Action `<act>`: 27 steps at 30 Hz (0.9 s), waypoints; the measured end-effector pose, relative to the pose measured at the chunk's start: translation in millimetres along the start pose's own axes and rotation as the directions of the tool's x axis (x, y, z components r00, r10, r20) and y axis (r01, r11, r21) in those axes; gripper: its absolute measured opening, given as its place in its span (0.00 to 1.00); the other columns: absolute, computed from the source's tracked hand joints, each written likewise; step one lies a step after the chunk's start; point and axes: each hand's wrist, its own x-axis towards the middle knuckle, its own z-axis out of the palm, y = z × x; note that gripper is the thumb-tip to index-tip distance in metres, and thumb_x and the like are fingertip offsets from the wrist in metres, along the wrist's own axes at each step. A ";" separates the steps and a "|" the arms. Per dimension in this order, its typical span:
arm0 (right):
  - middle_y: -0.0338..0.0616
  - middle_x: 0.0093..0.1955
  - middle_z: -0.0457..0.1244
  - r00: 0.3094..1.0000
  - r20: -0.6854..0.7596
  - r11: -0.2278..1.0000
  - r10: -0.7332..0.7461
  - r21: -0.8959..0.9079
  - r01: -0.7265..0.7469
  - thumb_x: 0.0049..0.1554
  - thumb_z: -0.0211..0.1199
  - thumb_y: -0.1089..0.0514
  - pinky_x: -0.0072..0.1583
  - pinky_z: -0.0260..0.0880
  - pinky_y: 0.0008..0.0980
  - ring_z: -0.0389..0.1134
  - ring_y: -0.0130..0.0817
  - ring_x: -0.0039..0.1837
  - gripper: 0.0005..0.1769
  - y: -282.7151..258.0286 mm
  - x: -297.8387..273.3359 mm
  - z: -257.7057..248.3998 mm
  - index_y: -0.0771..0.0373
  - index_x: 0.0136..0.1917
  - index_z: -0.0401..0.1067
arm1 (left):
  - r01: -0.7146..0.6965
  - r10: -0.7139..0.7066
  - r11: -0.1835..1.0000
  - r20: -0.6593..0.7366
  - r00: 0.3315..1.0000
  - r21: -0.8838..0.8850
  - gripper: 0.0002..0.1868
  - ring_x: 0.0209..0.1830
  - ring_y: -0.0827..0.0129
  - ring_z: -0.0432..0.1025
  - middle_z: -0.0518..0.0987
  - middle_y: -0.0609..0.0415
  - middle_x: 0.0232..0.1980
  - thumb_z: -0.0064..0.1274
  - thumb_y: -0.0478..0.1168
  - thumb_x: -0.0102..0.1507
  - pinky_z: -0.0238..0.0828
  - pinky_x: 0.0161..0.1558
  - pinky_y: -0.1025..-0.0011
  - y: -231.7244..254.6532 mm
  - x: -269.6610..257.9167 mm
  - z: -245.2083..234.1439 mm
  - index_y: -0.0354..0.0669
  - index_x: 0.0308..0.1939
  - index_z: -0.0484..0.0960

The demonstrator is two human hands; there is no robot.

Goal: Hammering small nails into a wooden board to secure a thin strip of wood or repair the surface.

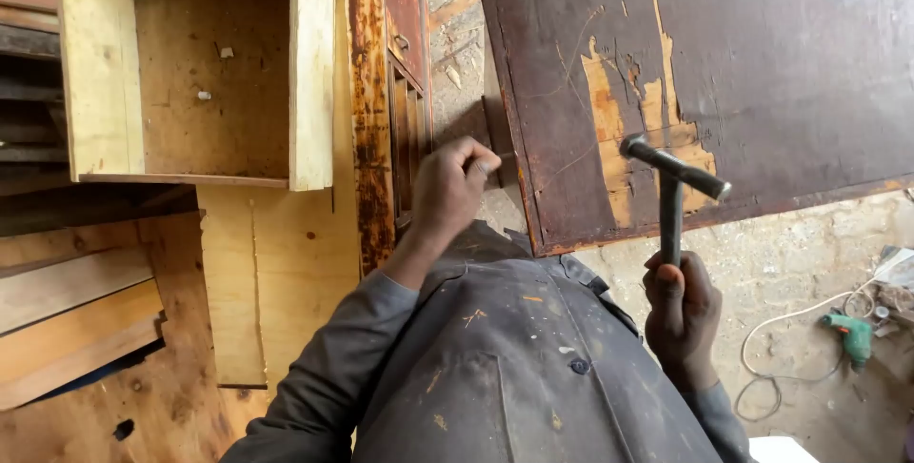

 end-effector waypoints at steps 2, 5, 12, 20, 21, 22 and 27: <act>0.37 0.22 0.47 1.000 -0.014 1.000 0.027 0.007 -0.027 0.56 0.37 0.43 0.31 0.45 0.22 0.46 0.24 0.26 0.24 3.8 -0.7 -3.8 0.65 0.35 0.58 | -0.012 0.012 1.000 0.042 0.999 -0.009 0.04 0.29 0.71 0.73 0.78 0.58 0.30 0.48 0.39 0.54 0.70 0.27 0.74 1.9 5.8 -6.0 0.44 0.25 0.74; 0.37 0.22 0.47 0.998 -0.012 0.998 0.058 -0.003 -0.058 0.57 0.37 0.44 0.30 0.44 0.22 0.46 0.24 0.26 0.23 9.0 -1.6 -11.1 0.65 0.36 0.58 | 0.031 -0.032 0.999 0.109 0.994 0.008 0.05 0.28 0.72 0.73 0.78 0.60 0.30 0.49 0.40 0.53 0.69 0.29 0.73 5.8 7.8 -5.9 0.45 0.24 0.75; 0.37 0.22 0.48 0.996 0.033 0.992 0.087 -0.092 -0.083 0.56 0.38 0.45 0.29 0.43 0.23 0.46 0.23 0.25 0.22 17.9 -2.2 -19.1 0.65 0.37 0.60 | 0.213 -0.218 0.976 0.175 0.960 0.046 0.08 0.14 0.78 0.63 0.78 0.61 0.26 0.48 0.45 0.54 0.61 0.21 0.74 0.6 9.0 1.7 0.47 0.24 0.76; 0.36 0.22 0.50 0.990 0.117 0.987 0.072 -0.150 -0.054 0.54 0.39 0.43 0.29 0.45 0.23 0.47 0.24 0.25 0.23 9.2 -0.4 -10.9 0.64 0.36 0.61 | 0.126 -0.129 0.992 0.173 0.976 0.028 0.09 0.26 0.68 0.72 0.79 0.57 0.30 0.48 0.44 0.54 0.67 0.27 0.69 1.2 16.0 4.7 0.43 0.24 0.76; 0.37 0.22 0.51 0.989 0.130 0.984 0.069 -0.171 -0.046 0.54 0.39 0.43 0.29 0.46 0.24 0.48 0.24 0.25 0.23 10.9 -1.1 -10.9 0.64 0.36 0.61 | 0.129 -0.135 0.991 0.203 0.970 0.043 0.09 0.29 0.67 0.73 0.79 0.57 0.32 0.48 0.44 0.53 0.68 0.30 0.67 4.8 17.3 3.9 0.44 0.23 0.77; 0.37 0.22 0.51 0.990 0.130 0.984 0.063 -0.176 -0.039 0.54 0.39 0.43 0.29 0.46 0.24 0.48 0.24 0.25 0.23 10.9 1.1 -10.7 0.64 0.36 0.61 | 0.127 -0.132 0.991 0.199 0.971 0.037 0.09 0.29 0.67 0.73 0.79 0.57 0.32 0.48 0.44 0.53 0.68 0.30 0.67 5.0 18.5 5.9 0.44 0.23 0.77; 0.37 0.23 0.55 0.977 0.187 0.953 0.100 -0.299 -0.040 0.53 0.39 0.42 0.29 0.48 0.26 0.52 0.27 0.24 0.23 12.2 -1.7 -11.4 0.62 0.38 0.64 | 0.103 -0.117 0.992 0.242 0.963 0.069 0.11 0.20 0.69 0.70 0.78 0.54 0.27 0.47 0.43 0.55 0.67 0.26 0.69 7.0 8.1 11.1 0.40 0.23 0.77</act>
